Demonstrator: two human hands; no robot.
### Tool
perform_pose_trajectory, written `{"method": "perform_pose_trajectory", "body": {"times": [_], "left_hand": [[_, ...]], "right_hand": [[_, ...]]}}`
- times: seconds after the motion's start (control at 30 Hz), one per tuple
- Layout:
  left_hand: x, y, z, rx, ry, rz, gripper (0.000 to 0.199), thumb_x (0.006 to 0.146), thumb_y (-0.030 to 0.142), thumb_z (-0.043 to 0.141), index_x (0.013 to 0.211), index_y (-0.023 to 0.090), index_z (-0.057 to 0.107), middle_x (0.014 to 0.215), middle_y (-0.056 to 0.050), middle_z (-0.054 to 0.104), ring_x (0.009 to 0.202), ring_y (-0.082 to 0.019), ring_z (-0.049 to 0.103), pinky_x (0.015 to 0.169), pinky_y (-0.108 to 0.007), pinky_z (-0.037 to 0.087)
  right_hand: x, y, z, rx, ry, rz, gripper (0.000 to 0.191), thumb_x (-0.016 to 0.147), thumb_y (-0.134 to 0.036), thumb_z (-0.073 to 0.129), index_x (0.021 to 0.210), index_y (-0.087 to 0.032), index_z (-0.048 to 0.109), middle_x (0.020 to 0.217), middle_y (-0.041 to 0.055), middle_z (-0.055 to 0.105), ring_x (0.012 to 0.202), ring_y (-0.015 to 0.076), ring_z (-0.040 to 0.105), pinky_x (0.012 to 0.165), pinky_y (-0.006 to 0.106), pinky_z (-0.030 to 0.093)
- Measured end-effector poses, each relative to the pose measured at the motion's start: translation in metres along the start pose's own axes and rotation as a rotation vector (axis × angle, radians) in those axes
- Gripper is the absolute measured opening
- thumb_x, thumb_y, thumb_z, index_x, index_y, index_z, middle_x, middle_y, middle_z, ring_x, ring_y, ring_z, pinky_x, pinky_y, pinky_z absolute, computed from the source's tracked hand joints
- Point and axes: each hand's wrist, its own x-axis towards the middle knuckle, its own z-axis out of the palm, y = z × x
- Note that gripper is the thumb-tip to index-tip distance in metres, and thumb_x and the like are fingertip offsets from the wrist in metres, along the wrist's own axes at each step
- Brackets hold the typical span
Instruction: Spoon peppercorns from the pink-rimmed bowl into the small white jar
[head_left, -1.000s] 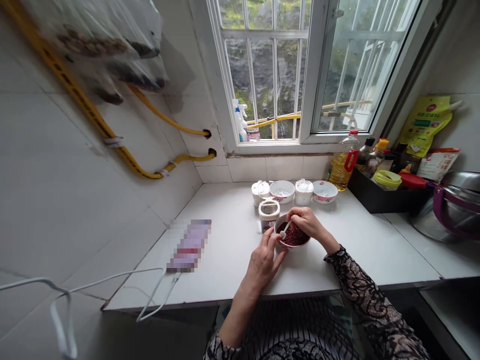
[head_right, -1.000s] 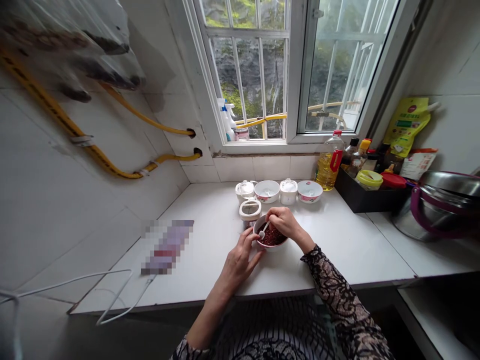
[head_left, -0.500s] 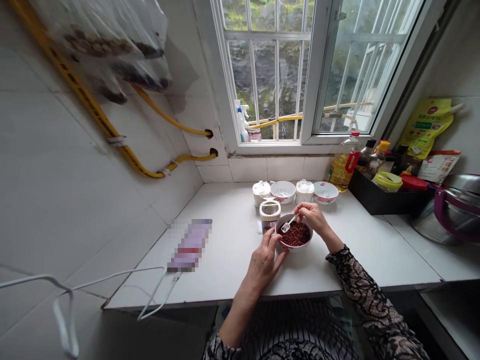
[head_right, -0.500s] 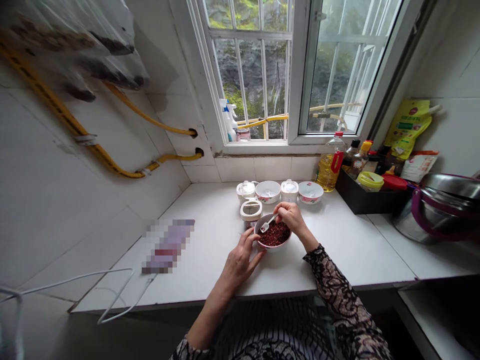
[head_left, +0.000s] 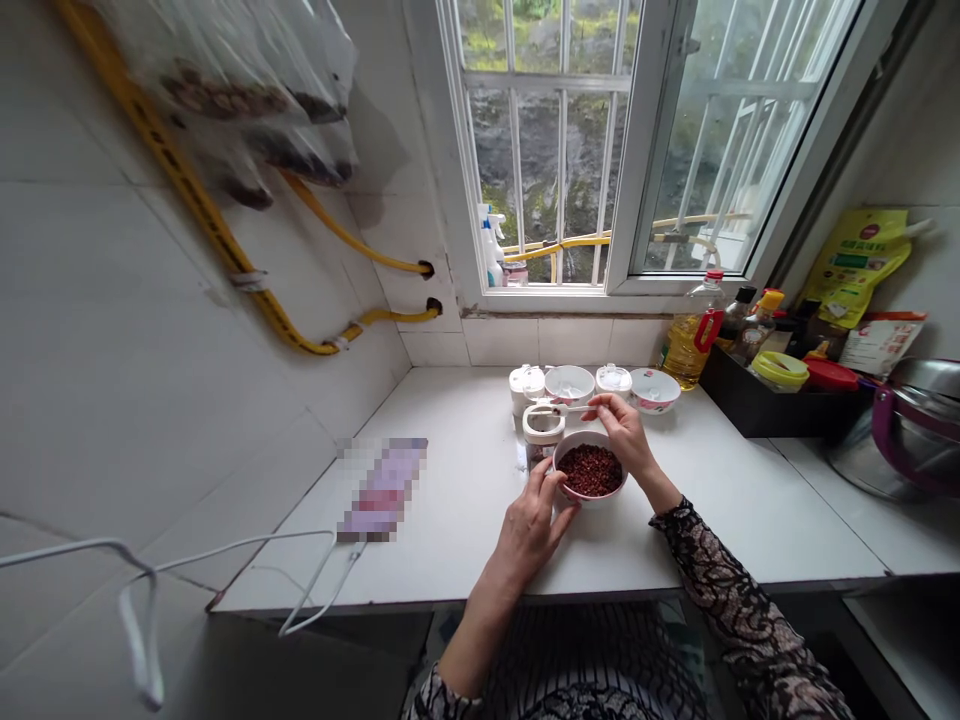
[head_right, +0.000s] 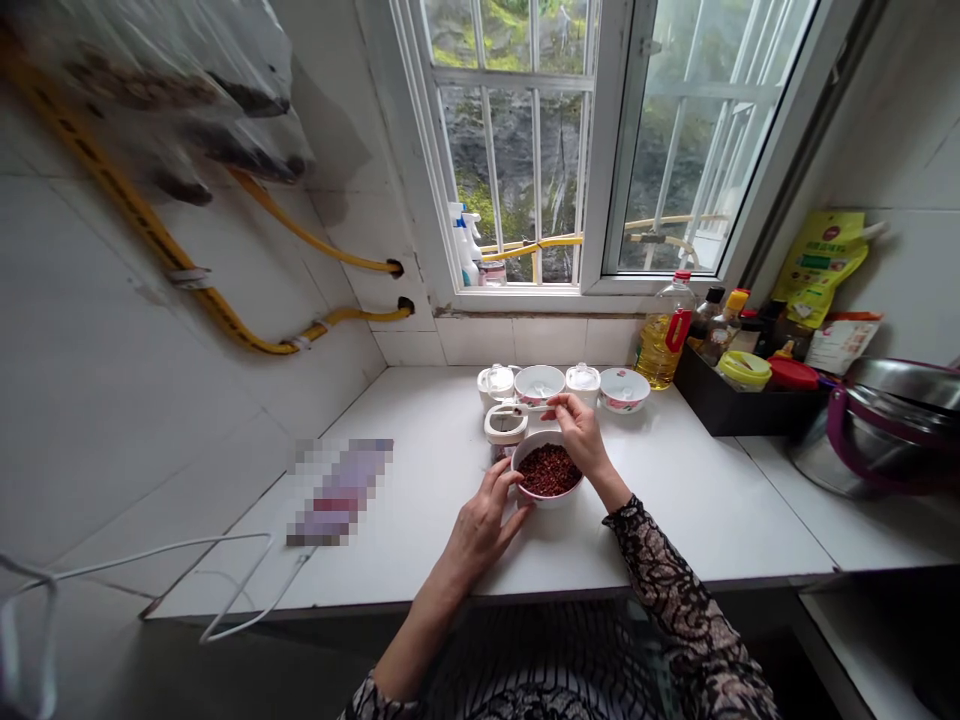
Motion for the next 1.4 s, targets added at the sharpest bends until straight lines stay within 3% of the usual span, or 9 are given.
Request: {"method": "perform_pose_trajectory", "body": {"times": [0.17,0.27,0.4,0.5,0.63,0.77,0.9,1.0,1.4], "left_hand": [[-0.001,0.000,0.000,-0.013,-0.001,-0.009,0.041,0.087,0.020,0.060,0.123,0.025,0.042,0.137,-0.013,0.049,0.115,-0.027,0.062,0.080,-0.037,0.060],[-0.001,0.000,-0.001,-0.016,-0.009,-0.014,0.041,0.087,0.020,0.060,0.123,0.025,0.041,0.138,-0.012,0.048,0.116,-0.026,0.062,0.081,-0.037,0.060],[0.000,0.001,-0.001,-0.015,-0.010,-0.013,0.040,0.088,0.019,0.060,0.123,0.025,0.041,0.137,-0.013,0.048,0.117,-0.027,0.061,0.081,-0.037,0.060],[0.000,0.002,-0.001,-0.013,-0.001,-0.008,0.040,0.088,0.019,0.060,0.123,0.025,0.041,0.137,-0.013,0.049,0.117,-0.027,0.061,0.082,-0.037,0.060],[0.000,0.002,-0.001,-0.003,0.004,-0.009,0.039,0.087,0.018,0.061,0.121,0.024,0.043,0.136,-0.014,0.049,0.113,-0.027,0.063,0.077,-0.036,0.061],[0.000,0.002,-0.001,0.011,0.007,-0.009,0.037,0.087,0.020,0.061,0.120,0.024,0.043,0.136,-0.014,0.050,0.108,-0.027,0.065,0.073,-0.036,0.061],[0.001,0.003,-0.002,0.004,0.008,-0.006,0.038,0.087,0.019,0.060,0.120,0.024,0.043,0.136,-0.013,0.050,0.109,-0.026,0.065,0.074,-0.035,0.061],[0.002,0.005,-0.004,-0.006,0.002,-0.013,0.038,0.086,0.019,0.060,0.120,0.025,0.043,0.137,-0.012,0.049,0.109,-0.026,0.065,0.075,-0.035,0.061],[0.002,0.005,-0.004,-0.013,-0.001,-0.017,0.040,0.084,0.017,0.061,0.119,0.026,0.044,0.136,-0.012,0.050,0.109,-0.024,0.065,0.076,-0.034,0.060]], "right_hand": [[-0.007,-0.003,0.011,-0.409,-0.125,-0.374,0.020,0.094,-0.021,0.043,0.091,-0.021,0.063,0.085,0.0068,0.072,0.086,0.0221,0.064,0.089,0.039,0.044],[-0.008,-0.006,0.008,-0.480,-0.141,-0.444,0.022,0.093,-0.017,0.042,0.091,-0.021,0.064,0.085,0.0064,0.072,0.084,0.0219,0.063,0.090,0.039,0.042],[-0.008,-0.011,-0.005,-0.431,-0.046,-0.337,0.020,0.087,-0.017,0.045,0.084,-0.022,0.064,0.072,0.0031,0.070,0.079,0.0223,0.062,0.086,0.037,0.043],[-0.008,-0.010,-0.011,-0.444,-0.056,-0.300,0.019,0.079,-0.016,0.046,0.071,-0.023,0.062,0.064,0.0015,0.066,0.072,0.0215,0.059,0.088,0.038,0.043],[-0.010,-0.006,-0.006,-0.495,-0.196,-0.262,0.019,0.074,-0.016,0.048,0.065,-0.022,0.062,0.067,0.0021,0.068,0.071,0.0198,0.058,0.089,0.037,0.042],[-0.011,-0.004,0.002,-0.388,-0.316,-0.098,0.020,0.071,-0.015,0.046,0.061,-0.022,0.062,0.060,0.0011,0.067,0.068,0.0187,0.059,0.078,0.033,0.046],[-0.008,-0.002,-0.002,-0.152,-0.258,0.170,0.019,0.067,-0.019,0.045,0.063,-0.020,0.063,0.048,-0.0017,0.061,0.049,0.0146,0.055,0.055,0.026,0.043],[-0.004,-0.001,-0.007,-0.023,-0.184,0.281,0.017,0.063,-0.021,0.046,0.061,-0.019,0.063,0.045,-0.0022,0.060,0.044,0.0131,0.053,0.052,0.024,0.042],[0.002,0.000,-0.013,0.130,-0.131,0.369,0.016,0.059,-0.025,0.049,0.059,-0.019,0.064,0.043,-0.0016,0.060,0.045,0.0137,0.054,0.056,0.027,0.046]]}}
